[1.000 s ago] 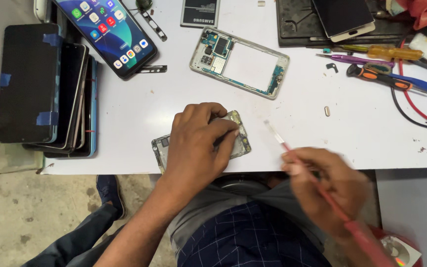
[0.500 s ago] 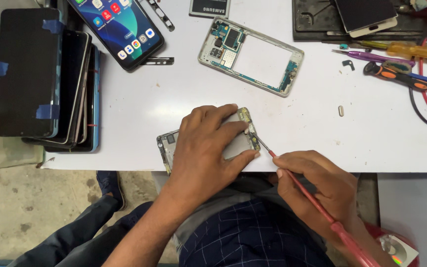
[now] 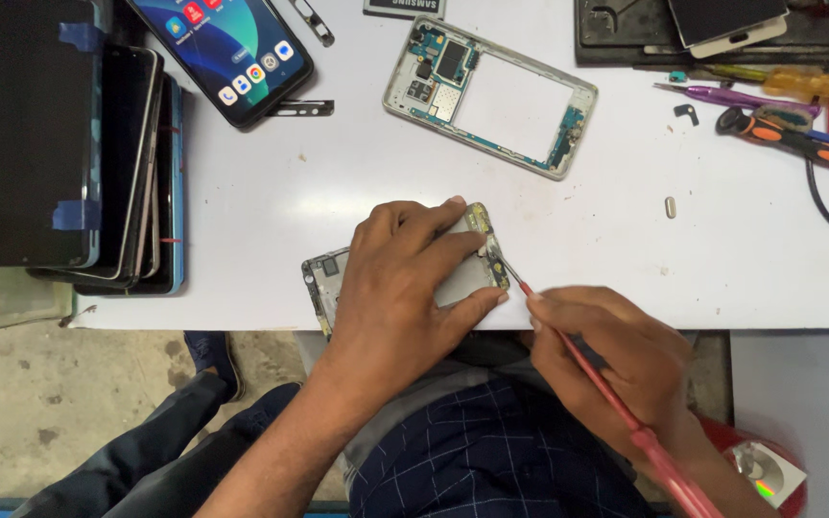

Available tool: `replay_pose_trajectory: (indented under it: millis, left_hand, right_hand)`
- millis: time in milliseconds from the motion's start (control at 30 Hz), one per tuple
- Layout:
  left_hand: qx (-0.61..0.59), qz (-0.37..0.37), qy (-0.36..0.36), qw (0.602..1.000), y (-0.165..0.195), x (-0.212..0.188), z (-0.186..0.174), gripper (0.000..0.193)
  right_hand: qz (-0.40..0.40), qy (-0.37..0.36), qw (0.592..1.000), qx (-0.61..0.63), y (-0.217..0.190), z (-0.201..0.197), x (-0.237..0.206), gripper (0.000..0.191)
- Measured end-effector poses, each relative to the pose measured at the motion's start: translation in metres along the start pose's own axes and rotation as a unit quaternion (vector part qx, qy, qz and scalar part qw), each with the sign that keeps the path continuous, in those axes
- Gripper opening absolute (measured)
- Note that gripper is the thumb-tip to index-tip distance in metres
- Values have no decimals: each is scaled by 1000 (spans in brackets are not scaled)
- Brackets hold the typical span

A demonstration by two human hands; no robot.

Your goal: The person disassembles a smartphone by removing the motherboard and frame components, then uses a screwdriver to pry and separate the screen assembly from the chassis. The person handles the motherboard, frame, and screen assembly, and uses a screwdriver to separate parts.

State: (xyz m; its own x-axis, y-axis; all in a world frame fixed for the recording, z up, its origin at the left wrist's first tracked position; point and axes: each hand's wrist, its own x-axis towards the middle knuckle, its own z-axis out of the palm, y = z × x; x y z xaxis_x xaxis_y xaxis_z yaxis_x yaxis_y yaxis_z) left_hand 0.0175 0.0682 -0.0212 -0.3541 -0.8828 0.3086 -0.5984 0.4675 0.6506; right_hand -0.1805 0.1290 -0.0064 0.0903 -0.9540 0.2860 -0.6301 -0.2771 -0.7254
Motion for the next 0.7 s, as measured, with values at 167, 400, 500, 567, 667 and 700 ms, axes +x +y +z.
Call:
replay_pose_trajectory:
  millis: [167,400,500,567,667,700]
  left_hand:
    - [-6,-4,1,1000,1,0,1,48]
    - [-8,-6,-3,1000,2,3,1,48]
    - [-4,-8,-2,1000,2,4,0,48]
    - [-3,-14,-7,1000,5,3,1,48]
    - [0,-17,-4,1000,4,5,2,48]
    - [0,-18,-4,1000,5,5,2,49]
  right_hand:
    - [-13,2,1000,-5,-1,-1,2,23]
    - [-25,5,1000,-7,2,0,6,18]
    - [-5,-8,1000,10,3,-2,5,19]
    - [5,-14,1000,28,5,-4,5,19]
    - [6,-17,1000,0,5,-7,5,18]
    - [10,-13,1000,-2,4,-8,4,19]
